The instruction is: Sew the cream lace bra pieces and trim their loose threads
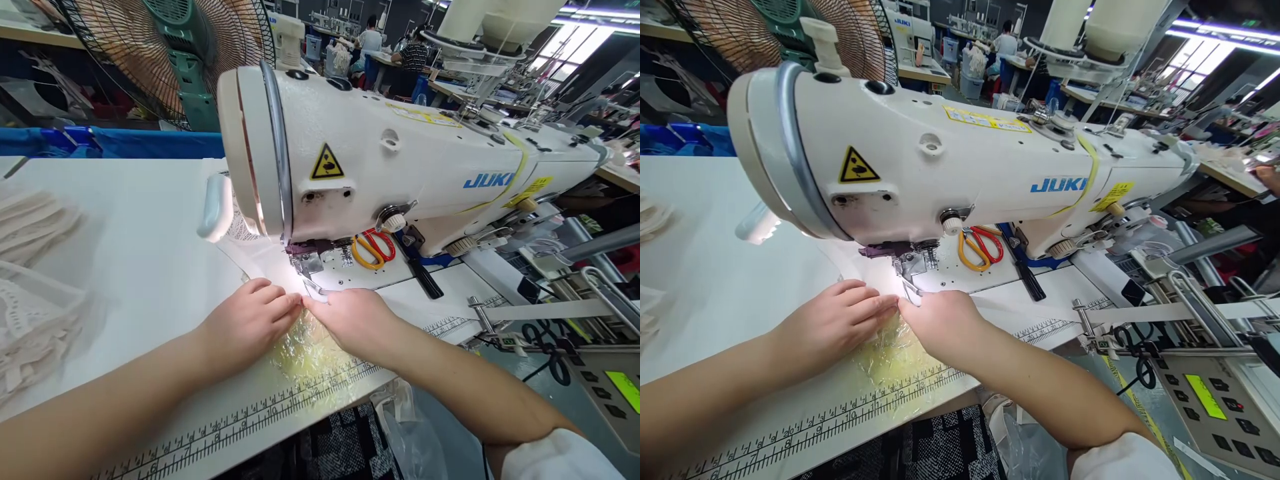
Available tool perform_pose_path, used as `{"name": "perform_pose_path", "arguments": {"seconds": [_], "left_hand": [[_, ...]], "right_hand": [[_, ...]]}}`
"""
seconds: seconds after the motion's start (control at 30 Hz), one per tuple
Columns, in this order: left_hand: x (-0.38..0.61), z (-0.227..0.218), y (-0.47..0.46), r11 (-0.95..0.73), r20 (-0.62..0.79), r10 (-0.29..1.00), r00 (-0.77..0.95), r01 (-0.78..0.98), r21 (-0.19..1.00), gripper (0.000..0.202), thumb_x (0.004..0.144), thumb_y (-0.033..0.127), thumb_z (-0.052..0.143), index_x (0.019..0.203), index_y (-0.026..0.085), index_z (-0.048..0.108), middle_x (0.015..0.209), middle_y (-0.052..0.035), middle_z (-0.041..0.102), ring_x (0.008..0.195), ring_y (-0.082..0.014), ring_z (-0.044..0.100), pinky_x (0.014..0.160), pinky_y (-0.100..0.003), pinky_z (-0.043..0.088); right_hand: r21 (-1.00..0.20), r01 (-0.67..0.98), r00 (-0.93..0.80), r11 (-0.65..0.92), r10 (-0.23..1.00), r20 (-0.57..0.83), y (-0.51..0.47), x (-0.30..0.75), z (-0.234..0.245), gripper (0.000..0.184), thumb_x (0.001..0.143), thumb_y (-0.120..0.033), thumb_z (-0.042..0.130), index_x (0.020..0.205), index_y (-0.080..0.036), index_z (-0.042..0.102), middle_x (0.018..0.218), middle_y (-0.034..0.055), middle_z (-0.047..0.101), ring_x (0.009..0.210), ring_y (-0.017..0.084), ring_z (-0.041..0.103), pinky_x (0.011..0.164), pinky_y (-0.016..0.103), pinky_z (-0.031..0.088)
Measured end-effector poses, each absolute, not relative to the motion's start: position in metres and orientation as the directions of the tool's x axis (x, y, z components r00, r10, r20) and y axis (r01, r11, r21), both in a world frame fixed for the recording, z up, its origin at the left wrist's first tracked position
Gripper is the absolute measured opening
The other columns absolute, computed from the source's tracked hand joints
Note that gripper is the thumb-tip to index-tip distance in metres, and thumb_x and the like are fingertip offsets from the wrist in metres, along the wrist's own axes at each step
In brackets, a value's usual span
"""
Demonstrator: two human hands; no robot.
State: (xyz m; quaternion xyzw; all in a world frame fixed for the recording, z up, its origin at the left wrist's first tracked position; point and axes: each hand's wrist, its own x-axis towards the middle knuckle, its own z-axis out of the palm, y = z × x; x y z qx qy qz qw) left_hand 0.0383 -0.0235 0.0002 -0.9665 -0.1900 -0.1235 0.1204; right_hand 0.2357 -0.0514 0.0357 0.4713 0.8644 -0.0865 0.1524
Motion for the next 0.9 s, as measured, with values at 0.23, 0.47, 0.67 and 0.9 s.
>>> {"name": "perform_pose_path", "arguments": {"seconds": [0.23, 0.47, 0.67, 0.9], "left_hand": [[0.034, 0.001, -0.008, -0.9, 0.308, 0.285, 0.908, 0.364, -0.24, 0.034, 0.093, 0.01, 0.034, 0.1, 0.017, 0.066, 0.102, -0.0016, 0.07, 0.08, -0.0172, 0.058, 0.078, -0.036, 0.044], [0.027, -0.006, 0.011, -0.898, 0.266, 0.285, 0.921, 0.354, -0.261, 0.04, 0.092, 0.007, 0.029, 0.103, 0.02, 0.065, 0.108, -0.001, 0.068, 0.084, -0.0179, 0.057, 0.085, -0.038, 0.039], [0.023, -0.002, 0.026, -0.893, 0.243, 0.296, 0.924, 0.358, -0.274, 0.038, 0.092, 0.006, 0.031, 0.107, 0.02, 0.063, 0.105, -0.0016, 0.069, 0.085, -0.018, 0.059, 0.083, -0.036, 0.039], [0.02, 0.003, 0.038, -0.885, 0.17, 0.344, 0.923, 0.379, -0.271, 0.04, 0.089, 0.007, 0.033, 0.105, 0.023, 0.066, 0.109, -0.0009, 0.069, 0.092, -0.0199, 0.06, 0.087, -0.038, 0.039]], "right_hand": [[0.06, 0.856, -0.429, 0.514, 0.769, -0.474, -0.041, 0.222, 0.042, 0.076, 0.076, -0.009, 0.054, 0.145, -0.016, 0.022, 0.072, 0.0062, 0.067, 0.061, 0.02, 0.062, 0.047, 0.025, 0.039], [0.05, 0.885, -0.392, 0.462, 0.8, -0.454, -0.037, 0.209, 0.042, 0.069, 0.08, -0.012, 0.052, 0.144, -0.01, 0.025, 0.074, 0.0086, 0.069, 0.062, 0.021, 0.063, 0.052, 0.029, 0.045], [0.02, 0.888, -0.408, 0.46, 0.807, -0.427, -0.039, 0.203, 0.038, 0.075, 0.073, -0.006, 0.053, 0.142, -0.002, 0.026, 0.076, 0.0118, 0.069, 0.062, 0.022, 0.064, 0.052, 0.031, 0.047], [-0.005, 0.891, -0.426, 0.454, 0.832, -0.356, -0.041, 0.205, 0.027, 0.074, 0.072, -0.011, 0.055, 0.141, -0.001, 0.029, 0.07, 0.0117, 0.067, 0.062, 0.023, 0.064, 0.049, 0.032, 0.046]]}}
